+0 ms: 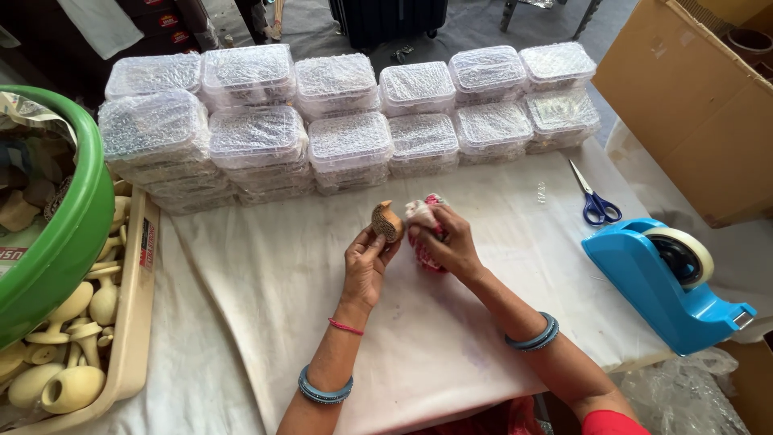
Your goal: The person wipes a small, patterned decorative object with a cloth. They then reach into a green basin to pick up another similar object and continue wiping it with the cloth.
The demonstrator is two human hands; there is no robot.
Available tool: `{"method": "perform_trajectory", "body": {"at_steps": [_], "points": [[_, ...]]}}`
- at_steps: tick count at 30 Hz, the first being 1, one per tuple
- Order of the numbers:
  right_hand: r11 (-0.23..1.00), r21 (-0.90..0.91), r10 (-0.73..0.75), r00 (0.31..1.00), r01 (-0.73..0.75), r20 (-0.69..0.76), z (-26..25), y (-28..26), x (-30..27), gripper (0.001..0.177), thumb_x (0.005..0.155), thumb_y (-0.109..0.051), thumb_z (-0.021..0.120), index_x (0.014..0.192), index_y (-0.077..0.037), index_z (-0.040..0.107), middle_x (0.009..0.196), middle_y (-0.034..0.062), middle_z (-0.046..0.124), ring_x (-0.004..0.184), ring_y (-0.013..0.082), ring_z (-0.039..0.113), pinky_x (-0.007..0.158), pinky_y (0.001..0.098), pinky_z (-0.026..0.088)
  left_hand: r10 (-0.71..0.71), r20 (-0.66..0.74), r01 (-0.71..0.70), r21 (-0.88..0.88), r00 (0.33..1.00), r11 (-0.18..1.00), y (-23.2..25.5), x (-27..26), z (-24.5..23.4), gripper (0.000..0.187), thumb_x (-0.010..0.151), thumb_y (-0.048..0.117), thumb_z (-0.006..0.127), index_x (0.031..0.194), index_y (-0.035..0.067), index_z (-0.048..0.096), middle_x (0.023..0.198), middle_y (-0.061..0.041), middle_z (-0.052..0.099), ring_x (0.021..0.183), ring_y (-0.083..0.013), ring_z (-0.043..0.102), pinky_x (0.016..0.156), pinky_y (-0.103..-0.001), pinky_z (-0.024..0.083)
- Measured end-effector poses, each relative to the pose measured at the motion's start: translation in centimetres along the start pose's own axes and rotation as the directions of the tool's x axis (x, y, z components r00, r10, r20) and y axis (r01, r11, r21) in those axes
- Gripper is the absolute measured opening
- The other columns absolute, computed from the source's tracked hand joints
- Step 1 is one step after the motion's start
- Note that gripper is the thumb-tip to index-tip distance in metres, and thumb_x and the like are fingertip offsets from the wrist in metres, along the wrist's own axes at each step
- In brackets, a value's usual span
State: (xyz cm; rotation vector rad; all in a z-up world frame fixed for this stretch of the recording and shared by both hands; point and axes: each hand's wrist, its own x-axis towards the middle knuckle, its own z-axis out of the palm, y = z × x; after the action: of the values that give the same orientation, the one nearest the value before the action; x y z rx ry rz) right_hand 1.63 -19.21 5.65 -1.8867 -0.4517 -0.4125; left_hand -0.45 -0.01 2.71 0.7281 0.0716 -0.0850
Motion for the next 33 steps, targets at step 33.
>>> {"method": "perform_trajectory", "body": {"at_steps": [33], "points": [[0.914, -0.354, 0.293, 0.926, -0.198, 0.237, 2.0, 0.3, -2.1, 0.038, 0.1, -0.037, 0.073, 0.106, 0.001, 0.068, 0.093, 0.0121, 0.074, 0.075, 0.0202, 0.07, 0.073, 0.0341, 0.057, 0.244, 0.04, -0.231, 0.5, 0.969, 0.835, 0.7, -0.2, 0.0, 0.041, 0.097, 0.017, 0.07, 0.135, 0.001, 0.064, 0.114, -0.003, 0.073, 0.103, -0.0129, 0.066, 0.094, -0.027, 0.052]]}}
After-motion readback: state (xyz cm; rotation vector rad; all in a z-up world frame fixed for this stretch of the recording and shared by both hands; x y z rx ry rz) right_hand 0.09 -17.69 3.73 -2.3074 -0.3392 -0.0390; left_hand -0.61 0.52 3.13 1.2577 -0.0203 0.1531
